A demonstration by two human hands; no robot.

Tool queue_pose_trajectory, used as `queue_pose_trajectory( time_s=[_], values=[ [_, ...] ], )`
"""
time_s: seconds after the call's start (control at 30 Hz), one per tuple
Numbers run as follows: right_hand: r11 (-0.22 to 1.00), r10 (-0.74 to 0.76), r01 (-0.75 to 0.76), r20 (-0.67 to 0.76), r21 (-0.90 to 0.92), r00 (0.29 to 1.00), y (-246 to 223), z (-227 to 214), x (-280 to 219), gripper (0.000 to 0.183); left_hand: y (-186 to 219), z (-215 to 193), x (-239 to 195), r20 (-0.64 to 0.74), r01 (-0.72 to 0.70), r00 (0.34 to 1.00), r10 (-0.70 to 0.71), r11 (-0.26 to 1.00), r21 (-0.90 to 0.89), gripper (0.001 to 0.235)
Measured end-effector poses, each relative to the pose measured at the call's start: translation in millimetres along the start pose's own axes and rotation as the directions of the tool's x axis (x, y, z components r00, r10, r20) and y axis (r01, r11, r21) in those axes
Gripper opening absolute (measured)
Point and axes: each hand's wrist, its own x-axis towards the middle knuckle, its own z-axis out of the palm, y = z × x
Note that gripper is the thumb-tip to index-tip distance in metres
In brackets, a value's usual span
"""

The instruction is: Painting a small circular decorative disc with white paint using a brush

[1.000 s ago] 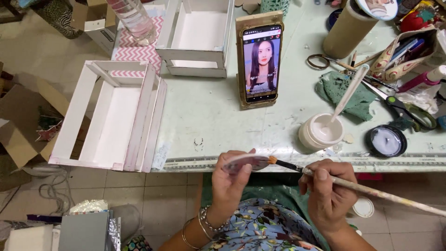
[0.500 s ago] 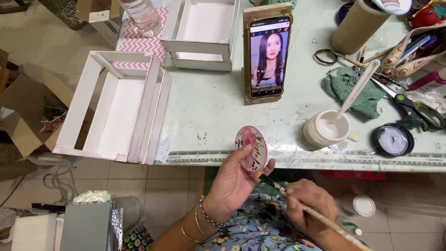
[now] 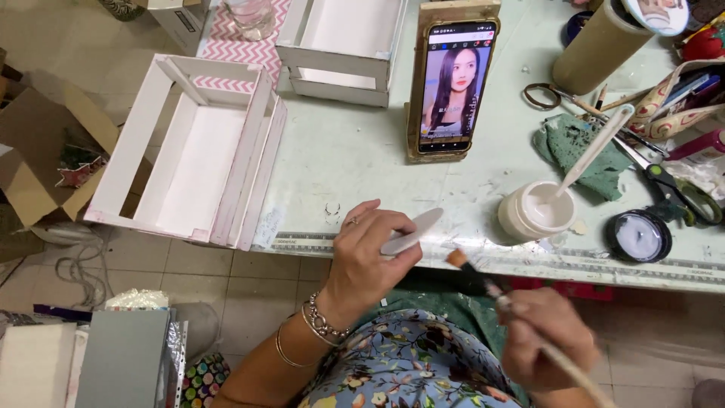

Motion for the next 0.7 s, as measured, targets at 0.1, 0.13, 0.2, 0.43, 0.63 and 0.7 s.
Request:
queue_pose_trajectory(
  time_s=[0.1, 0.13, 0.2, 0.43, 0.63, 0.7],
  values=[
    [0.972, -0.072, 0.177, 0.519, -0.156, 0.852, -5, -13, -1, 0.015, 7, -7, 6, 0.048, -0.053, 0.997, 0.055, 0.998, -0.040, 0.028],
    [0.972, -0.073, 0.178, 0.520, -0.155, 0.851, -9, -10, 2, 0.015, 8, -8, 5, 0.046, -0.052, 0.998, 0.054, 0.998, -0.040, 0.028],
    [0.955, -0.117, 0.246, 0.552, -0.165, 0.825, -17, -2, 8, 0.025, 12, -10, 6, 0.036, -0.089, 0.995, 0.089, 0.996, -0.017, 0.037],
    [0.978, -0.100, 0.062, 0.189, 0.201, 0.977, 1, 14, 24, 0.008, 11, -11, 3, 0.116, -0.085, 0.990, 0.085, 0.996, -0.006, 0.037],
    [0.996, 0.071, -0.076, -0.095, -0.051, 0.993, -3, 18, 32, 0.015, 15, -5, 7, 0.146, -0.120, 0.982, 0.122, 0.993, -0.020, 0.037],
    [0.984, 0.147, -0.150, -0.041, -0.101, 0.988, -9, 18, 43, 0.010, 16, -4, 8, 0.107, -0.105, 0.988, 0.109, 0.993, -0.047, 0.031]
  ],
)
